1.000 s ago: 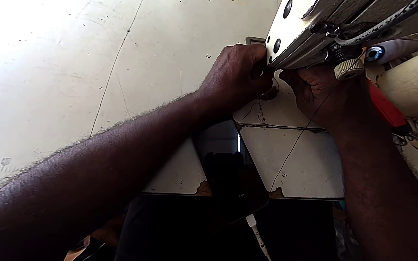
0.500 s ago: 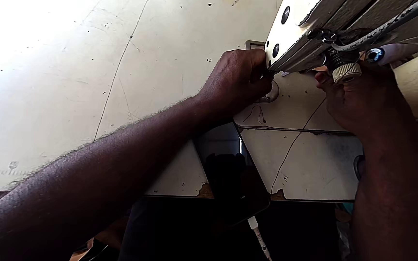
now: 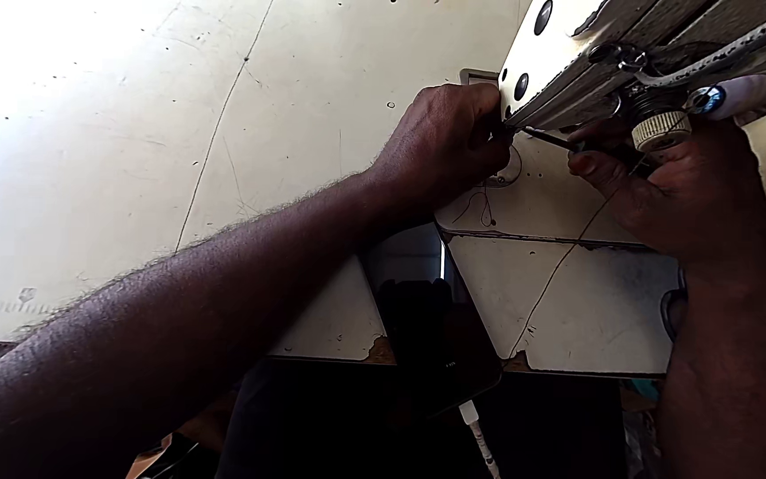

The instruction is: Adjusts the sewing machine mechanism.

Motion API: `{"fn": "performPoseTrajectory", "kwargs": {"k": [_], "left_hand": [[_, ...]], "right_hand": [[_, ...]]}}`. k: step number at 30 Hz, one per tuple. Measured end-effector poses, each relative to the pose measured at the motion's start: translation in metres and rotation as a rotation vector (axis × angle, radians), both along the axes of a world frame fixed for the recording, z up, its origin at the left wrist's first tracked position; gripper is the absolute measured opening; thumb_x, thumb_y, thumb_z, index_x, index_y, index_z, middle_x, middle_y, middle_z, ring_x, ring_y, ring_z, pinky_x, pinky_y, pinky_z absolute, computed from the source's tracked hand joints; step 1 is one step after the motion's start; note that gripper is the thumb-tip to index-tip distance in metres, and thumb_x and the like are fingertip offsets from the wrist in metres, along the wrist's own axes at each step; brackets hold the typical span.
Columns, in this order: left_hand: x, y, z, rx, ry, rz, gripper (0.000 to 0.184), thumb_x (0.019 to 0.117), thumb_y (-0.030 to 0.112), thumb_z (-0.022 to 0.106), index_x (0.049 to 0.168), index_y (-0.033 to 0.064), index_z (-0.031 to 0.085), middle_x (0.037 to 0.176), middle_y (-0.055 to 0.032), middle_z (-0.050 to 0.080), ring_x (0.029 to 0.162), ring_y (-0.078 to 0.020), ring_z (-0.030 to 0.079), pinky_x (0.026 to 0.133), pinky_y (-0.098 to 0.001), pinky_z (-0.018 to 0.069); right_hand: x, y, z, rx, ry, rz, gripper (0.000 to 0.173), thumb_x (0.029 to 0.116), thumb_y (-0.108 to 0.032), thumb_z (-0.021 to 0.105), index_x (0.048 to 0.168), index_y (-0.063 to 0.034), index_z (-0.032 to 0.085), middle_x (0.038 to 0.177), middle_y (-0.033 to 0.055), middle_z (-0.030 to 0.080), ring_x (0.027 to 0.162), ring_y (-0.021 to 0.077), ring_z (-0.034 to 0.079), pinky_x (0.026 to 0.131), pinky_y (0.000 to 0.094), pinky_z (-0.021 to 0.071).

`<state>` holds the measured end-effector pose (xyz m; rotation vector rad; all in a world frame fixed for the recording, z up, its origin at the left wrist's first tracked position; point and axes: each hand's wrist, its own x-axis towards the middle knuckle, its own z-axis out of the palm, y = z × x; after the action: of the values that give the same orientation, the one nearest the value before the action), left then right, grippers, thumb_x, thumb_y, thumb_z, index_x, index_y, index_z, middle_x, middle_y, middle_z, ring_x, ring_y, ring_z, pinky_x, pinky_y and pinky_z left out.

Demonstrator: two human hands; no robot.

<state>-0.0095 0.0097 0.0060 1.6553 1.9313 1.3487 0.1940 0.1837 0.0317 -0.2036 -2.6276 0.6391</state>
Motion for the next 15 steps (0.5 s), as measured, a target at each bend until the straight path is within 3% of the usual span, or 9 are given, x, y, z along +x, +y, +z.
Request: {"fn": "performPoseTrajectory", "kwargs": {"k": [5, 8, 15], "left_hand": [[0.001, 0.000, 0.001, 0.003, 0.007, 0.006, 0.015, 0.0964, 0.018, 0.070, 0.085, 0.0117, 0.063, 0.065, 0.0051, 0.059, 0.057, -0.0045, 0.057, 0.054, -0.0251, 0.0493], [0.000, 0.000, 0.001, 0.011, 0.021, 0.011, 0.014, 0.0960, 0.018, 0.070, 0.086, 0.0118, 0.064, 0.067, 0.0051, 0.061, 0.058, -0.0041, 0.057, 0.055, -0.0250, 0.0485], [0.001, 0.000, 0.001, 0.014, 0.040, 0.015, 0.014, 0.0955, 0.018, 0.070, 0.085, 0.0121, 0.064, 0.066, 0.0053, 0.059, 0.058, -0.0042, 0.055, 0.055, -0.0247, 0.0473]], "right_hand": [[0.003, 0.004, 0.002, -0.031, 0.044, 0.017, 0.027, 0.0996, -0.031, 0.068, 0.110, -0.0073, 0.072, 0.100, 0.0008, 0.072, 0.083, -0.0027, 0.065, 0.075, 0.0164, 0.0542], [0.003, 0.009, 0.001, -0.047, 0.103, 0.050, 0.026, 0.0967, -0.027, 0.073, 0.110, -0.0040, 0.073, 0.105, 0.0036, 0.073, 0.091, 0.0001, 0.067, 0.083, 0.0184, 0.0562], [0.002, 0.010, 0.003, -0.056, 0.150, 0.058, 0.024, 0.0959, -0.024, 0.074, 0.108, -0.0044, 0.072, 0.104, -0.0005, 0.071, 0.092, -0.0036, 0.064, 0.083, 0.0151, 0.0542]]}}
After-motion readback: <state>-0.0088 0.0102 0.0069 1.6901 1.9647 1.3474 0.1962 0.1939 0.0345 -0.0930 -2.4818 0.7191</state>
